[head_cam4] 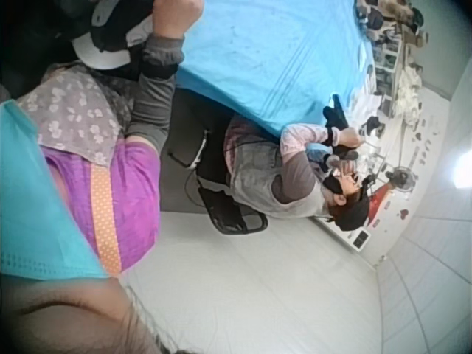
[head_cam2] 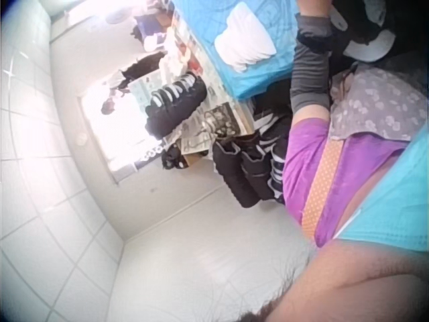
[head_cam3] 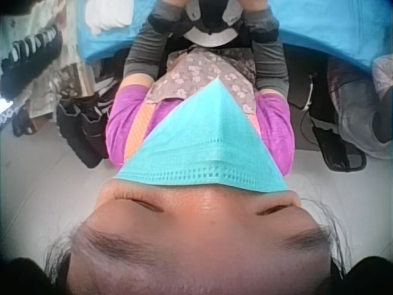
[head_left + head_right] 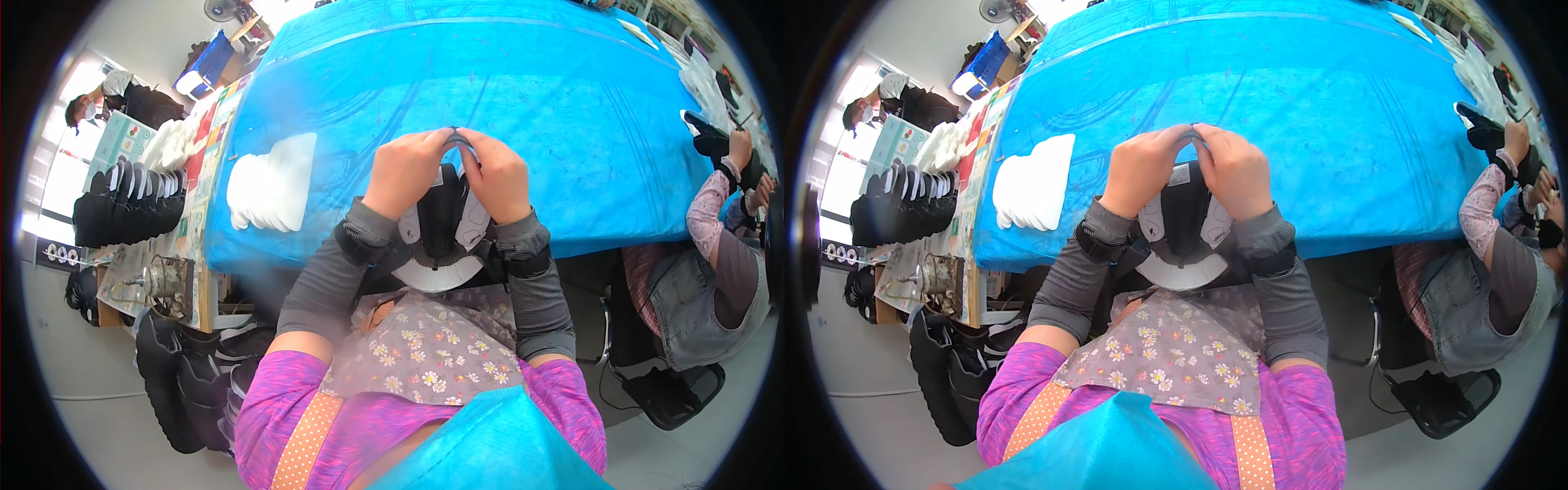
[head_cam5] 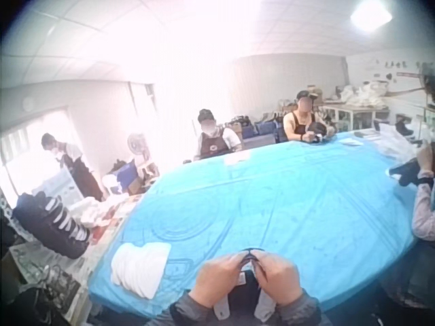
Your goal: Inspecting and handling the inner components and lining of a shoe upper at a manufacturing table.
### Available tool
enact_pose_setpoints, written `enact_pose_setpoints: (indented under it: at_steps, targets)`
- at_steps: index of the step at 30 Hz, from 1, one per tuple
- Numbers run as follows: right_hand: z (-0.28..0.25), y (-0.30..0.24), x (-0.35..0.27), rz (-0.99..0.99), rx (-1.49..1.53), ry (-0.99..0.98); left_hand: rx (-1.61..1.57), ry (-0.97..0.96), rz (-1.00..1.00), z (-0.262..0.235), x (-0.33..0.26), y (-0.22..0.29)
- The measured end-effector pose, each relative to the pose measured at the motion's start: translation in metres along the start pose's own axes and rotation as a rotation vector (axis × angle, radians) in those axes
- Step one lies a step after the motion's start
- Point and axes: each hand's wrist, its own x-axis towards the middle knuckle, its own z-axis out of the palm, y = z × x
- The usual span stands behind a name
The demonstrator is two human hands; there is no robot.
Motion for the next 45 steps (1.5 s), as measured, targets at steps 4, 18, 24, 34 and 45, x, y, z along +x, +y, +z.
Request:
enact_pose_setpoints:
  at_steps: [4,18,24,34,45]
  targets:
    - [-0.002,0.002,-0.003,0.033,0.079,-0.070,-0.025,0.045,0.009,-0.002,0.000,-0.001]
    - [-0.023,0.017,-0.021,0.364,-0.008,-0.412,-0.190,-0.057,-0.195,-0.014,-0.023,-0.018]
    - [-0.027,0.013,-0.033,0.377,-0.074,-0.477,-0.112,-0.230,-0.433,-0.032,-0.053,-0.019]
    - [-0.031,-0.053,-0.018,0.257,-0.218,-0.481,-0.202,0.061,-0.459,-0.042,-0.070,0.027]
    - [-0.017,-0.101,-0.018,0.304,-0.218,-0.533,-0.169,0.219,-0.453,-0.025,-0.091,0.036]
